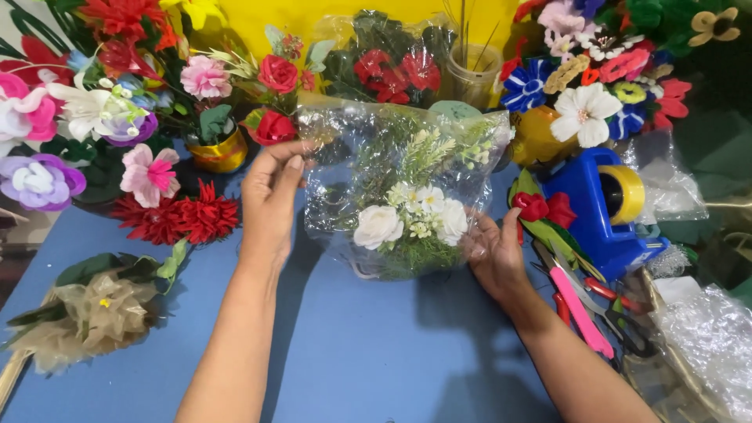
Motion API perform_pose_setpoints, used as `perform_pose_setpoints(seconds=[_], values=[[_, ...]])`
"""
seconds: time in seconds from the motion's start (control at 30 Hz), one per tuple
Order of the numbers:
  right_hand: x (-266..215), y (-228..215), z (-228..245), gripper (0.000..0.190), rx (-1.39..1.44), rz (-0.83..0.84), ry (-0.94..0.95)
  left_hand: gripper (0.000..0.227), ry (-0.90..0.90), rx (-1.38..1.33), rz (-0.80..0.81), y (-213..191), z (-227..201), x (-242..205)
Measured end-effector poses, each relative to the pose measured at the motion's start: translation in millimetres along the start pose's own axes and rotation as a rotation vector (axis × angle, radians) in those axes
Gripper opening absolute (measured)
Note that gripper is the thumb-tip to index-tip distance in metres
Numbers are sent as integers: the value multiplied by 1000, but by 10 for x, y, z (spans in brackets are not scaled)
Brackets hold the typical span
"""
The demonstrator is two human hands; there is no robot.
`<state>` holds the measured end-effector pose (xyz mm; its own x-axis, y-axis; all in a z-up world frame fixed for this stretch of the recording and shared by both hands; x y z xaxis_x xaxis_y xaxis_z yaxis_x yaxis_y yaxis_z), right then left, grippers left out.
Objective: Wrapping a small bouquet of white flowers in clear plastic film and securing it with adhesive tape.
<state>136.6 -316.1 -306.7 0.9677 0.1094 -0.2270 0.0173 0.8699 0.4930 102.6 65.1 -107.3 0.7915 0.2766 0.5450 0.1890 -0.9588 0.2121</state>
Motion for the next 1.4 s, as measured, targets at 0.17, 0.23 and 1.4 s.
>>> perform_pose_setpoints(seconds=[0.17,0.23,1.4], values=[[-26,51,23,101,14,14,-4,43,101,94,18,-26,19,195],[-17,61,20,102,20,27,-3,51,127,128,58,17,86,296],[-601,724,1004,43,-349,-277,-439,19,19,238,59,0,-151,28]])
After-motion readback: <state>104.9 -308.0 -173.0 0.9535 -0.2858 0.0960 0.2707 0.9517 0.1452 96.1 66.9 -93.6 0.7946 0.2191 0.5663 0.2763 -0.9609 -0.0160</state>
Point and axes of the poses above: each hand's wrist, its own x-axis towards the middle knuckle, its own y-axis out of the palm, z = x × y, the point moved 6 cm from there along x, towards the middle knuckle, and after that the axes turned 5 degrees about y, right-handed, at the moved point
